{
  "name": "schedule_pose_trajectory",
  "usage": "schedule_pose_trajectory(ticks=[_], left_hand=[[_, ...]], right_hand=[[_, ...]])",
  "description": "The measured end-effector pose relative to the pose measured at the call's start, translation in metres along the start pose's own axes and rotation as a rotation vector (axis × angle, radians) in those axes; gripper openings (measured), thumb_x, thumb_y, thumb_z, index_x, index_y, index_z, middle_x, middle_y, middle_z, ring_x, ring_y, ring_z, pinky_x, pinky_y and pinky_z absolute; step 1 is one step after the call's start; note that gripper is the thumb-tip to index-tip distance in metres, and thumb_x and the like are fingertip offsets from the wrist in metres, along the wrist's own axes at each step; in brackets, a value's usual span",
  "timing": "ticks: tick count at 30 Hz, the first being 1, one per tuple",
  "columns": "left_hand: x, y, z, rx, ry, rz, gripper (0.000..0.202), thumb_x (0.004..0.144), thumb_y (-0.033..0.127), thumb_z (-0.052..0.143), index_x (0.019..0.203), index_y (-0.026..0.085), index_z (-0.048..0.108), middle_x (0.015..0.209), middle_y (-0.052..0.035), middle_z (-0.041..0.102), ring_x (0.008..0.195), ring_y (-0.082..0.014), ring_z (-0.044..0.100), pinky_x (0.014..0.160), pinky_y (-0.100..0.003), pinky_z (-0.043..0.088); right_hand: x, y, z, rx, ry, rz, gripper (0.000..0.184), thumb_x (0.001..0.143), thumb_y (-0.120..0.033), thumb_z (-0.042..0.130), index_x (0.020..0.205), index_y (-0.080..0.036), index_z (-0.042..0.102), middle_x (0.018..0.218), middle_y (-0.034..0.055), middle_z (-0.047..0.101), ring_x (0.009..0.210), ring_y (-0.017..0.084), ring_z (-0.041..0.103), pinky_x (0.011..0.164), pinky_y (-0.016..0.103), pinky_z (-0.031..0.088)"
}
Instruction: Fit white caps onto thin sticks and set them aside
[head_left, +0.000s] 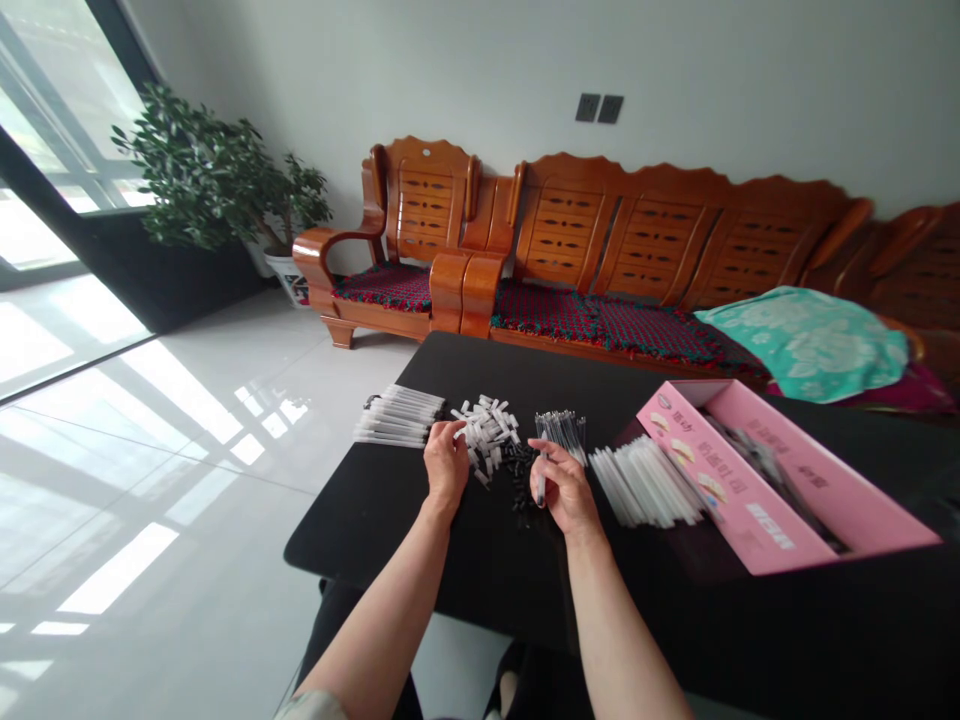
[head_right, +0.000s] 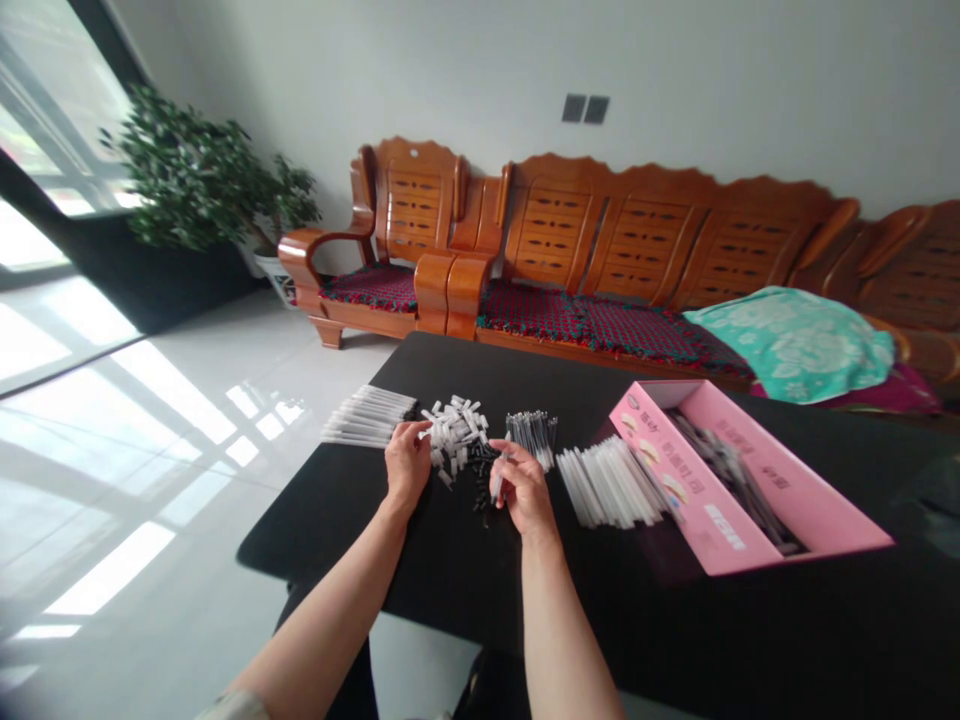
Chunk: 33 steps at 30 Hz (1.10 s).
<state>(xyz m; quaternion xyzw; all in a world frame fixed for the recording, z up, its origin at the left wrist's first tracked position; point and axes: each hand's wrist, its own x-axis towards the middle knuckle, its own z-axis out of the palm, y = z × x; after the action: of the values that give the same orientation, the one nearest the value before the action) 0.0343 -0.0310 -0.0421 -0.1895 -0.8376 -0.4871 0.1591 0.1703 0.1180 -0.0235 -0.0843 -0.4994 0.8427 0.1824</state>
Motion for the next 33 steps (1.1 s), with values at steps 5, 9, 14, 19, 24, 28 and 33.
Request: schedule_pose_trajectory(ticks=[5,9,14,19,24,28,33], left_hand=[[-0.003,-0.001,0.002,0.128,-0.093,0.080,0.030,0.080,0.013,0.057,0.105,0.021,0.071,0.104,-0.0091,0.063,0.093,-0.0233,0.061,0.083,-0.033,0.050],[-0.005,-0.002,0.003,0.228,-0.145,0.118,0.022,0.082,0.017,0.060,0.102,0.020,0.071,0.099,-0.0094,0.064,0.097,-0.0253,0.060,0.082,-0.033,0.049],[-0.005,0.002,0.000,0.158,-0.128,0.068,0.009,0.082,0.019,0.061,0.088,0.020,0.069,0.089,-0.0057,0.064,0.075,-0.0181,0.060,0.071,-0.029,0.047],[-0.001,0.007,-0.005,-0.287,-0.078,-0.083,0.015,0.082,0.031,0.065,0.088,0.019,0.069,0.076,-0.0021,0.067,0.064,-0.0141,0.059,0.065,-0.026,0.047],[-0.003,0.014,-0.002,-0.827,-0.309,-0.226,0.032,0.078,0.040,0.069,0.097,0.014,0.071,0.070,-0.0033,0.067,0.059,-0.0143,0.061,0.056,-0.025,0.048],[-0.007,0.020,0.003,-0.936,-0.445,-0.308,0.033,0.074,0.043,0.074,0.086,0.012,0.070,0.067,-0.0037,0.068,0.057,-0.0143,0.062,0.056,-0.026,0.051],[-0.010,0.022,0.005,-0.964,-0.480,-0.336,0.033,0.072,0.042,0.076,0.083,0.012,0.068,0.065,-0.0029,0.067,0.057,-0.0143,0.063,0.055,-0.025,0.051]], right_hand=[[0.003,0.001,-0.003,0.076,0.020,-0.025,0.023,0.084,-0.031,0.060,0.103,-0.019,0.065,0.060,-0.0021,0.063,0.044,0.012,0.056,0.035,0.020,0.042],[0.006,0.003,-0.007,0.156,0.016,-0.027,0.032,0.080,-0.034,0.061,0.107,-0.017,0.065,0.072,0.0039,0.072,0.061,0.019,0.069,0.048,0.028,0.055],[0.007,0.004,-0.008,0.129,0.099,-0.088,0.027,0.077,-0.029,0.071,0.101,-0.020,0.064,0.073,0.0022,0.073,0.060,0.018,0.070,0.049,0.026,0.056],[0.006,0.002,-0.005,0.124,0.154,-0.100,0.036,0.084,-0.041,0.066,0.113,-0.021,0.063,0.050,-0.0074,0.058,0.033,0.010,0.050,0.030,0.019,0.039],[0.007,0.003,-0.003,0.091,0.247,-0.131,0.029,0.077,-0.038,0.073,0.094,-0.015,0.072,0.049,-0.0049,0.058,0.036,0.008,0.050,0.031,0.017,0.037],[0.006,0.004,-0.001,0.033,0.254,-0.124,0.020,0.075,-0.031,0.075,0.084,-0.013,0.072,0.060,0.0021,0.069,0.047,0.014,0.063,0.039,0.022,0.049],[0.006,0.004,0.000,0.032,0.274,-0.123,0.022,0.073,-0.029,0.077,0.086,-0.013,0.071,0.065,0.0041,0.072,0.051,0.017,0.068,0.043,0.025,0.055]])
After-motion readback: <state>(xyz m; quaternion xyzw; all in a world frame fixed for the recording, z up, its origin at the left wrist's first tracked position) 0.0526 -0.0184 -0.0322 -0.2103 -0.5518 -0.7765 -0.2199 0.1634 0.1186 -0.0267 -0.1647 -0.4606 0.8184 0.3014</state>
